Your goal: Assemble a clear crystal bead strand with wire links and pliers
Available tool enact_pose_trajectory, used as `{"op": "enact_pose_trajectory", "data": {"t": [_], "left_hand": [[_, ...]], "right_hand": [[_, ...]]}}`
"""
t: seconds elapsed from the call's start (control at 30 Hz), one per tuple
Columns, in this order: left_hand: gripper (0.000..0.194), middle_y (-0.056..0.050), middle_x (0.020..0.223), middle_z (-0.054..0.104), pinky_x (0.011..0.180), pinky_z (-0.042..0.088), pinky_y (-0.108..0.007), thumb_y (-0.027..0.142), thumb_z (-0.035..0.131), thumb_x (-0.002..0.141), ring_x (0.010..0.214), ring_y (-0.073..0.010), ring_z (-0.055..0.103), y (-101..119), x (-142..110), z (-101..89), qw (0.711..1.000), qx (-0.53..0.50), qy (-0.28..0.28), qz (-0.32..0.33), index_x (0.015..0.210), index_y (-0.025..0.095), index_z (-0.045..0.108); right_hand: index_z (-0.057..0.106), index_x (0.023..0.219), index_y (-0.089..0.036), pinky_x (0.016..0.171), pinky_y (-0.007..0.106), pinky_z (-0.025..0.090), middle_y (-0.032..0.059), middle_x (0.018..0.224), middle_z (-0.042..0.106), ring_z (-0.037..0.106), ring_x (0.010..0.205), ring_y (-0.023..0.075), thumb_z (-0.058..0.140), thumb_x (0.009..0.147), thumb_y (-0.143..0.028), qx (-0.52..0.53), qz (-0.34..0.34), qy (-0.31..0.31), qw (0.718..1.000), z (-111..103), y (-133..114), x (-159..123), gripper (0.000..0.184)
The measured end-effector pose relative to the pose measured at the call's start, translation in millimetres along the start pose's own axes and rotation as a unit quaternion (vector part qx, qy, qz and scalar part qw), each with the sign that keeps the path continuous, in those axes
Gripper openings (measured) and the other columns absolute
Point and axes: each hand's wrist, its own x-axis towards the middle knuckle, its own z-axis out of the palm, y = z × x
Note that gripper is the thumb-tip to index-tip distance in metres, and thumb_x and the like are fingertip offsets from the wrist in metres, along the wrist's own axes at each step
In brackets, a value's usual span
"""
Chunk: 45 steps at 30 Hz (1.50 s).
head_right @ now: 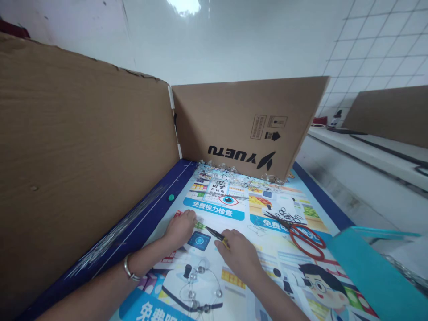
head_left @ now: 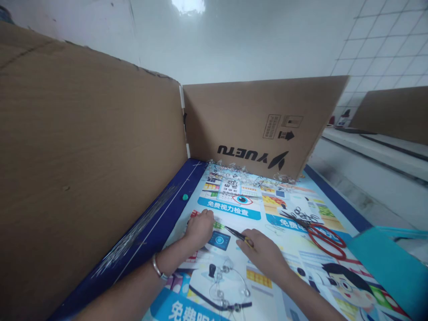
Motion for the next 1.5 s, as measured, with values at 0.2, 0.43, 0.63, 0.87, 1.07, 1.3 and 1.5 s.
{"op": "enact_pose_trajectory", "data": {"t": [0.2,0.43,0.63,0.87,1.07,1.3,1.5], "left_hand": [[0.016,-0.003,0.089,0.059,0.068,0.039,-0.025,0.024,0.037,0.091,0.082,-0.0163,0.056,8,-15,-3.0,0.996,-0.025,0.079,0.024,0.085,0.02,0.051],[0.017,-0.002,0.081,0.059,0.064,0.038,-0.023,0.022,0.038,0.089,0.075,-0.0143,0.055,9,-23,-4.7,0.985,-0.03,0.149,0.08,0.079,0.02,0.052],[0.019,-0.002,0.076,0.059,0.059,0.039,-0.023,0.019,0.039,0.088,0.07,-0.0138,0.056,8,-26,-3.8,0.974,-0.027,0.186,0.129,0.076,0.019,0.054],[0.022,-0.002,0.069,0.058,0.054,0.037,-0.025,0.021,0.038,0.088,0.059,-0.0137,0.055,11,-30,-1.4,0.961,-0.031,0.206,0.18,0.074,0.019,0.055],[0.012,-0.001,0.075,0.057,0.06,0.039,-0.023,0.022,0.042,0.087,0.067,-0.0133,0.055,10,-38,-7.6,0.964,-0.09,0.143,0.205,0.081,0.017,0.052],[0.017,0.0,0.071,0.056,0.06,0.037,-0.022,0.019,0.039,0.087,0.066,-0.0129,0.051,13,-43,-19.2,0.935,-0.24,-0.068,0.252,0.074,0.017,0.05],[0.007,-0.001,0.075,0.057,0.065,0.037,-0.024,0.019,0.05,0.081,0.072,-0.0152,0.052,13,-42,-21.5,0.925,-0.202,-0.125,0.296,0.075,0.017,0.054]], "right_hand": [[0.048,0.078,-0.021,0.064,0.025,0.038,-0.0003,0.075,0.054,0.052,0.073,0.0156,0.036,0.088,-0.041,0.076,-0.012,0.01,0.997,2,-2,-6,0.025],[0.045,0.077,-0.021,0.063,0.027,0.038,-0.0008,0.073,0.048,0.049,0.07,0.0166,0.038,0.085,-0.044,0.194,-0.012,0.032,0.98,7,-7,-8,0.025],[0.045,0.075,-0.021,0.061,0.026,0.037,-0.0015,0.07,0.048,0.047,0.067,0.0157,0.038,0.084,-0.044,0.221,-0.013,0.018,0.975,4,-10,-9,0.026],[0.043,0.07,-0.021,0.053,0.024,0.033,-0.0046,0.061,0.041,0.042,0.059,0.0131,0.038,0.085,-0.04,0.226,-0.027,0.011,0.974,2,-15,-13,0.025],[0.042,0.069,-0.021,0.055,0.024,0.033,-0.0043,0.061,0.043,0.044,0.06,0.0136,0.04,0.086,-0.04,0.223,-0.018,0.017,0.975,0,-10,-23,0.026],[0.052,0.084,-0.022,0.061,0.027,0.041,0.0015,0.076,0.057,0.054,0.07,0.0178,0.038,0.089,-0.037,0.157,-0.026,0.033,0.987,-1,12,-61,0.022],[0.054,0.1,-0.019,0.066,0.032,0.047,0.007,0.086,0.059,0.057,0.079,0.0211,0.04,0.089,-0.031,0.013,-0.122,0.108,0.987,13,29,-82,0.022]]}}
